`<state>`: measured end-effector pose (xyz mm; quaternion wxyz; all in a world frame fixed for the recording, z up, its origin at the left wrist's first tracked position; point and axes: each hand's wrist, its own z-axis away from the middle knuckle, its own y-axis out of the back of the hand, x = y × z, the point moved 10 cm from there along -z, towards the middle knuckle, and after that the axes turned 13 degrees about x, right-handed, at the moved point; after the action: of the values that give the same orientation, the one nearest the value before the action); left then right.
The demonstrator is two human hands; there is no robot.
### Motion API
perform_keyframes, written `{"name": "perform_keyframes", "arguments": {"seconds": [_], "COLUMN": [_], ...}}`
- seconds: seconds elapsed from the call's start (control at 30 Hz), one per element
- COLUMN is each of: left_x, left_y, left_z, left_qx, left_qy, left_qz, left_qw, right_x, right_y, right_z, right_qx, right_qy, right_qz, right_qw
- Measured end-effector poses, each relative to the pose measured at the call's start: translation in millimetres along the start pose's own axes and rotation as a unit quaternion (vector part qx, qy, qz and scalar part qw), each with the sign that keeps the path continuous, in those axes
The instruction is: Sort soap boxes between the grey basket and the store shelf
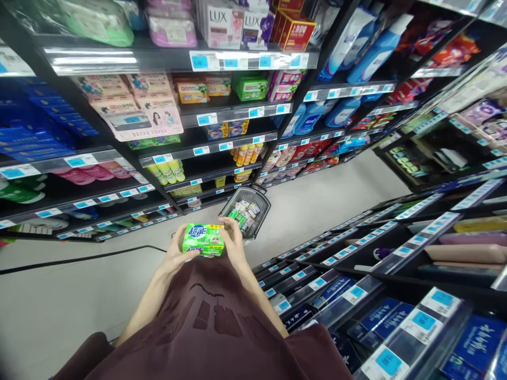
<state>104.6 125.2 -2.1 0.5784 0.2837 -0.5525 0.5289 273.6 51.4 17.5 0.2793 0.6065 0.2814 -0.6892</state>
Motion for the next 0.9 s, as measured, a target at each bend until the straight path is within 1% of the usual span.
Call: {"name": "perform_keyframes", "arguments": {"seconds": [0.07, 0.13, 0.2, 0.27, 0.37, 0.47, 0.57, 0.67, 0.8, 0.9], "left_x": [1.6, 4.6, 8.3, 10.0, 7.5, -2.2, -22.7, -51.9, -91.9, -121.2], "left_y": [-4.9, -11.0, -19.4, -30.9, -51.0, -70.5, -85.7, -92.4, -90.5, -85.7], "left_z": [-2.6, -5.9, -9.1, -12.1, -17.6, -25.9, -35.6, -44.8, -55.6, -63.8], "left_qx": [0.003, -0.007, -0.035, -0.076, -0.132, -0.159, -0.169, -0.158, -0.132, -0.132], "left_qy": [-0.021, -0.049, -0.073, -0.081, -0.069, -0.041, 0.008, 0.072, 0.133, 0.170], "left_qz": [0.003, -0.009, -0.029, -0.057, -0.096, -0.109, -0.107, -0.108, -0.160, -0.219], "left_qw": [1.000, 0.999, 0.996, 0.992, 0.984, 0.980, 0.980, 0.979, 0.969, 0.952], "right_x": [13.6, 30.9, 48.1, 61.0, 75.9, 94.6, 120.4, 149.7, 186.1, 213.4], "right_y": [5.2, 4.7, -0.2, -1.2, 10.3, 30.9, 53.5, 73.4, 94.6, 105.0], "right_z": [-4.1, -3.5, 2.6, 9.1, 10.5, 7.8, 7.6, 9.7, 11.5, 14.1], "right_qx": [0.014, 0.001, -0.031, -0.053, -0.044, -0.009, 0.025, 0.045, 0.050, 0.044], "right_qy": [-0.051, -0.133, -0.231, -0.308, -0.371, -0.407, -0.442, -0.487, -0.553, -0.607], "right_qz": [-0.017, -0.052, -0.097, -0.129, -0.165, -0.194, -0.192, -0.177, -0.144, -0.110], "right_qw": [0.998, 0.990, 0.968, 0.941, 0.913, 0.892, 0.876, 0.854, 0.819, 0.786]}}
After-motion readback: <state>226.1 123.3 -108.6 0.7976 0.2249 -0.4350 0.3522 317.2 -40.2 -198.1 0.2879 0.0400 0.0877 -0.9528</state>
